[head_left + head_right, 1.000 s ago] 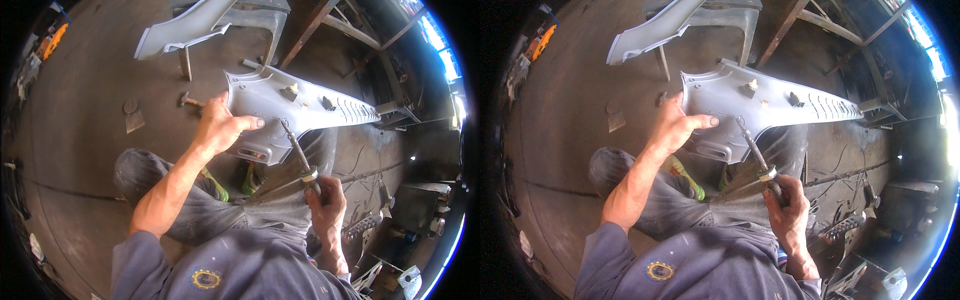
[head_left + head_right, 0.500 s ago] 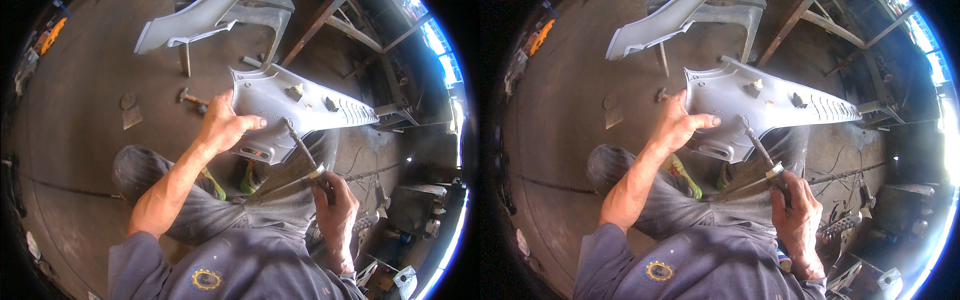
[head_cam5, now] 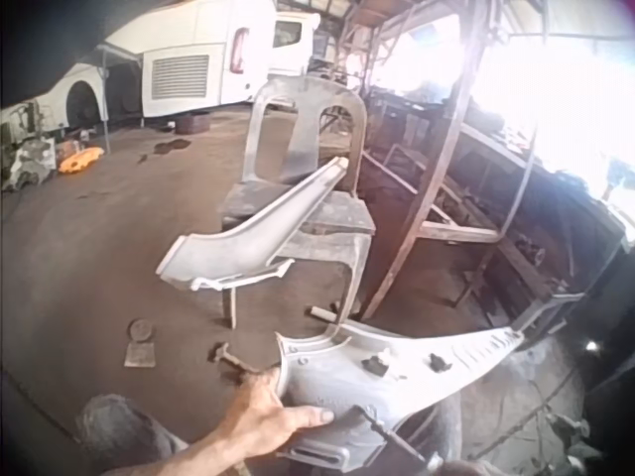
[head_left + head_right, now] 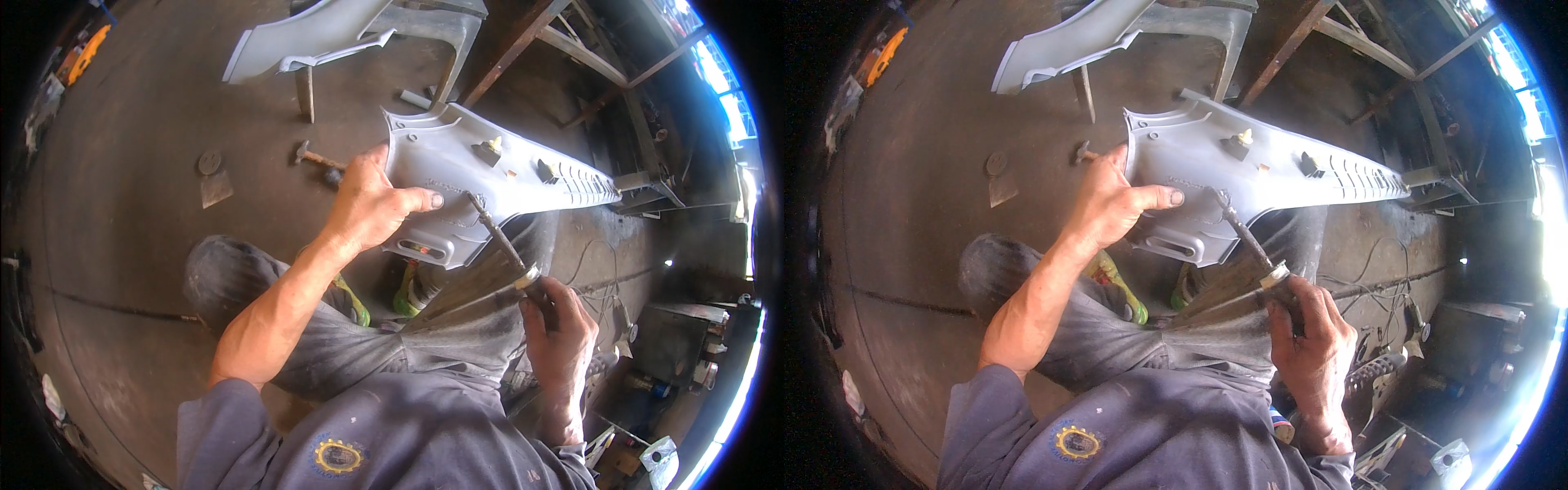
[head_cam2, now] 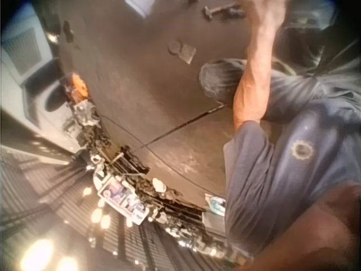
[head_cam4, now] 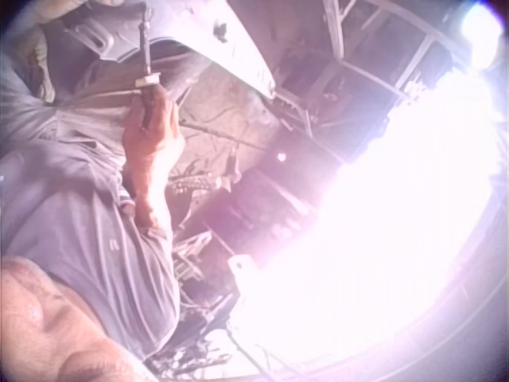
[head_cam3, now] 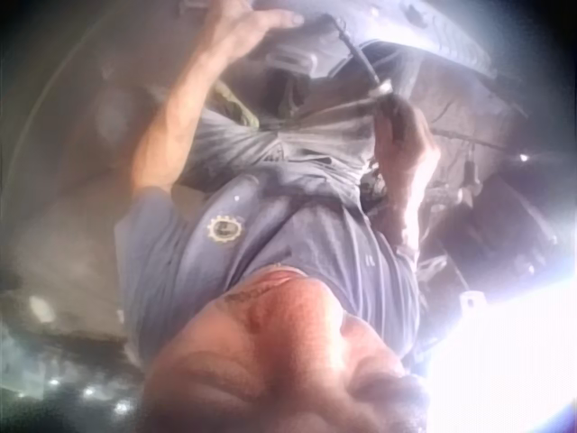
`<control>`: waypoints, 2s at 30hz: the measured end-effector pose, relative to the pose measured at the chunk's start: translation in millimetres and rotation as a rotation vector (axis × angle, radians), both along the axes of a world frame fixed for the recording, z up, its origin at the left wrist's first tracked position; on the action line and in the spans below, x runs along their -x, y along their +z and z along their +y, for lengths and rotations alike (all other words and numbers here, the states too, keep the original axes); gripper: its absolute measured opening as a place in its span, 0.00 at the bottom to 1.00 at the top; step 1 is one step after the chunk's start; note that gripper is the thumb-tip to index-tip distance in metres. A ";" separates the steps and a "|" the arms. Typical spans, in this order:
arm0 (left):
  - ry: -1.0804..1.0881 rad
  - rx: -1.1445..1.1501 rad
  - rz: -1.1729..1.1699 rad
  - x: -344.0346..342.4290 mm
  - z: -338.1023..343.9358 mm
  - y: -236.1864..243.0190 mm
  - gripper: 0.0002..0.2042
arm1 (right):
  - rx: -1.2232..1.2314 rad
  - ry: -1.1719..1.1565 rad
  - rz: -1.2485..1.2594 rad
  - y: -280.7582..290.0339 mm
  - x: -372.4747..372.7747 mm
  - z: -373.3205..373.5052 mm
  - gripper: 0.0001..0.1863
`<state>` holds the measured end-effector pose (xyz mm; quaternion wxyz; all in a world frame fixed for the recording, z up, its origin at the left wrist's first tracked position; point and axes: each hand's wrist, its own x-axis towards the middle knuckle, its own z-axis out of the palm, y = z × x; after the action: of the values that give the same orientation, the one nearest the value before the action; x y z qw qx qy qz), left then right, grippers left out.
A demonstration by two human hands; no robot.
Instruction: The person is sitting on the floor in a workshop, using a soldering iron to weld seams on a grey plastic motorcycle part. They hold the part with one hand and apply the hot tip of the tool along the edges to fuse the plastic.
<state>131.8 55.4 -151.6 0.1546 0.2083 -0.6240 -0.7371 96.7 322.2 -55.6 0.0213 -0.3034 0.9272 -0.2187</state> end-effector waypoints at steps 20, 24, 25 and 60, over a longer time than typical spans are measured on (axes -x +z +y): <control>-0.309 -0.264 0.030 -11.6 -28.9 -6.2 0.24 | 0.358 -0.264 -0.336 -6.6 20.6 38.3 0.18; -0.368 -0.295 0.023 -16.0 -31.8 -10.6 0.23 | 0.583 -0.159 -0.640 -19.4 13.6 45.6 0.22; -0.363 -0.299 0.013 -16.4 -31.7 -11.0 0.23 | 0.593 -0.119 -0.711 -25.7 12.5 46.6 0.23; -0.166 -0.605 -0.093 -38.2 33.1 -35.3 0.19 | 0.265 -0.186 -0.323 -74.4 -56.2 58.4 0.15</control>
<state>170.0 88.5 -186.9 -0.0037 0.2266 -0.3978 -0.8890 152.9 380.6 -130.0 0.1092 -0.1780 0.8988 -0.3854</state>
